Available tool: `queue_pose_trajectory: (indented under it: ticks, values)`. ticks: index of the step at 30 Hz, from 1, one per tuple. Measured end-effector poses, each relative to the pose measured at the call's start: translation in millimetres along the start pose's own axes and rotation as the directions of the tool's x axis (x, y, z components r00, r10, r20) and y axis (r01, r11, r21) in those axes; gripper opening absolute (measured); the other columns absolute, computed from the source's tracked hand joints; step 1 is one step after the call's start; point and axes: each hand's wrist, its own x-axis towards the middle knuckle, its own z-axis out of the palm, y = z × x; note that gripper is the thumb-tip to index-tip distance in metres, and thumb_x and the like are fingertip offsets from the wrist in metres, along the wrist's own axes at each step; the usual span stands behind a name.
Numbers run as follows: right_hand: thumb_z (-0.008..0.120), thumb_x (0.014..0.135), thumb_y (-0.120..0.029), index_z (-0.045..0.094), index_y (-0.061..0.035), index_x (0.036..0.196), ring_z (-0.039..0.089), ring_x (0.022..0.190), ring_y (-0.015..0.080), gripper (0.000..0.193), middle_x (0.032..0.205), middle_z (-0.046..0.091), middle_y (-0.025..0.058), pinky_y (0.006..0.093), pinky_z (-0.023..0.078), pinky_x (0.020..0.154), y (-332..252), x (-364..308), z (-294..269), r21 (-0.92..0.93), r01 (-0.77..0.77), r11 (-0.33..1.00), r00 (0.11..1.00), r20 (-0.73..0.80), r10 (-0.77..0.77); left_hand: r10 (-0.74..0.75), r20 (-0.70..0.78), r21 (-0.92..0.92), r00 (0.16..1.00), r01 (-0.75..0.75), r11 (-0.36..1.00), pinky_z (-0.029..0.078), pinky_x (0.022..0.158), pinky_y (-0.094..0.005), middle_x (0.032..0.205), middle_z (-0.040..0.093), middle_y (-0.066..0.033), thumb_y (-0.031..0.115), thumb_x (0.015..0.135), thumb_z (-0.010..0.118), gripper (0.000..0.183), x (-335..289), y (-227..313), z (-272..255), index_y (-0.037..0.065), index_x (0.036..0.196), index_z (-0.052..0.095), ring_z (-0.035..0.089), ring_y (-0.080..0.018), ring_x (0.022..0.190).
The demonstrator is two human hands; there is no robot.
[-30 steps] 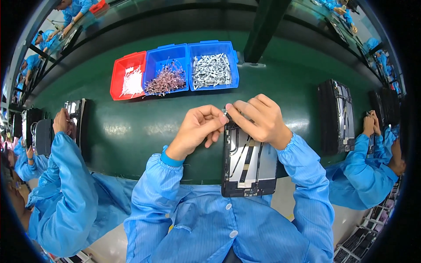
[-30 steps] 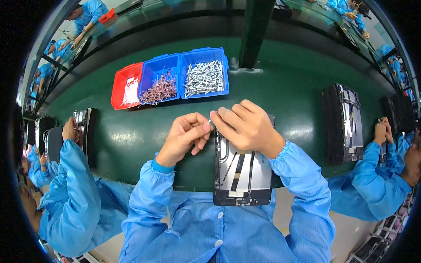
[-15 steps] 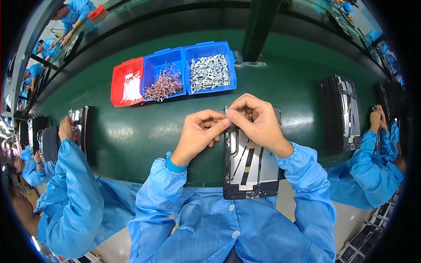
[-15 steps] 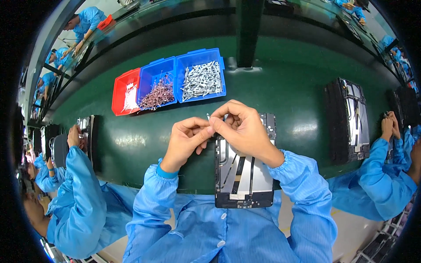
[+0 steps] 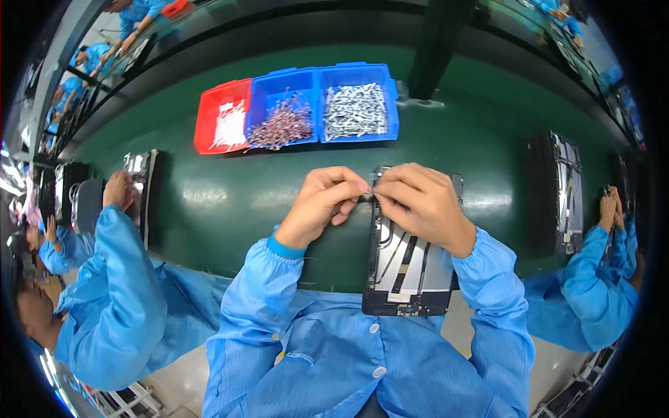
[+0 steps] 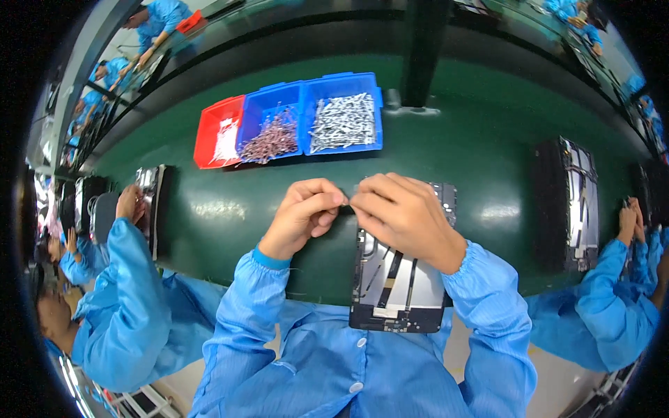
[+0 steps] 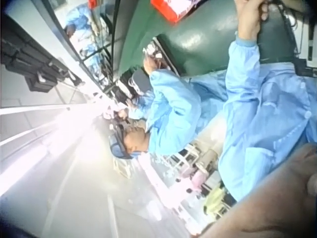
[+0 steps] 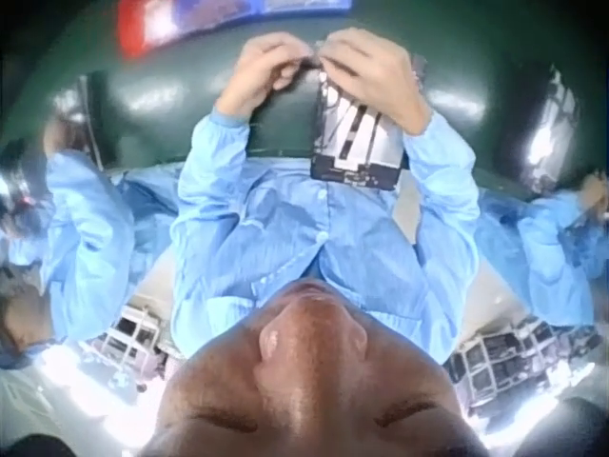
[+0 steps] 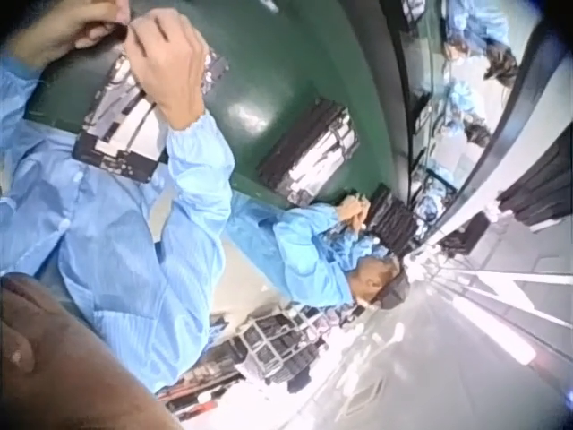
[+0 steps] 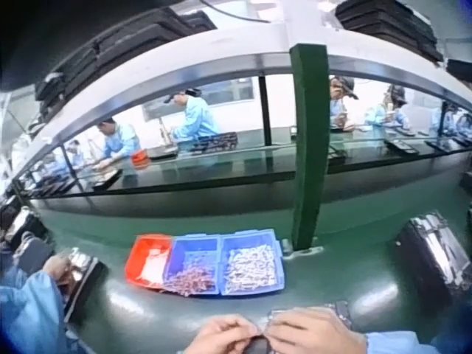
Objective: The person takes components from storage bins, inserts them into the edges of tablet frames by hand, presses them into place, and sets the tablets down on the assembly line.
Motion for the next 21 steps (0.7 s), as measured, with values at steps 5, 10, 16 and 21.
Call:
queue_pose_trajectory:
  ticks: [5, 10, 16, 21]
  values:
    - [0.076, 0.072, 0.002, 0.067, -0.0041, 0.086, 0.060, 0.063, 0.0162, 0.018, 0.083, 0.062, 0.0047, 0.0303, 0.048, 0.053, -4.8, -5.8, -6.8, 0.037, 0.028, 0.999, 0.989, -0.147, -0.022, 0.472, -0.410, 0.302, 0.780, -0.373, 0.877, 0.039, 0.049, -0.0192, 0.072, 0.062, 0.0008, 0.014, 0.094, 0.068, 0.016, -0.7, 10.5, -13.1, -0.002, 0.095, 0.070, 0.051, -0.0030, 0.058]
    - [0.069, 0.088, 0.001, 0.064, 0.0013, 0.088, 0.050, 0.061, 0.0008, 0.005, 0.074, 0.061, -0.0018, 0.0166, 0.036, 0.052, 4.4, -27.9, -18.9, 0.506, -0.397, 0.765, 0.793, -0.230, 0.564, 0.751, -0.652, 0.609, 0.103, -0.518, 0.601, 0.049, 0.076, -0.0230, 0.094, 0.072, -0.0070, 0.014, 0.097, 0.066, 0.024, 3.9, 30.4, -99.1, -0.006, 0.108, 0.071, 0.062, -0.0097, 0.085]
    - [0.069, 0.090, -0.001, 0.062, 0.0014, 0.092, 0.053, 0.067, 0.0014, 0.007, 0.079, 0.061, -0.0013, 0.0165, 0.040, 0.057, -4.8, -47.2, -27.1, 0.645, -0.408, 0.646, 0.733, -0.190, 0.653, 0.747, -0.628, 0.660, 0.220, -0.358, 0.660, 0.049, 0.074, -0.0232, 0.094, 0.071, -0.0075, 0.014, 0.098, 0.064, 0.030, 6.6, 30.8, -100.7, -0.007, 0.118, 0.067, 0.061, -0.0093, 0.083]
    - [0.066, 0.091, 0.002, 0.060, 0.0022, 0.091, 0.054, 0.070, 0.0029, 0.006, 0.085, 0.060, 0.0015, 0.0173, 0.043, 0.060, -16.0, -81.2, -29.4, 0.732, -0.419, 0.537, 0.654, -0.167, 0.738, 0.701, -0.350, 0.720, 0.621, -0.301, 0.626, 0.048, 0.070, -0.0235, 0.104, 0.067, -0.0077, 0.012, 0.096, 0.064, 0.038, -25.8, -3.5, -31.5, -0.001, 0.131, 0.059, 0.057, -0.0075, 0.075]
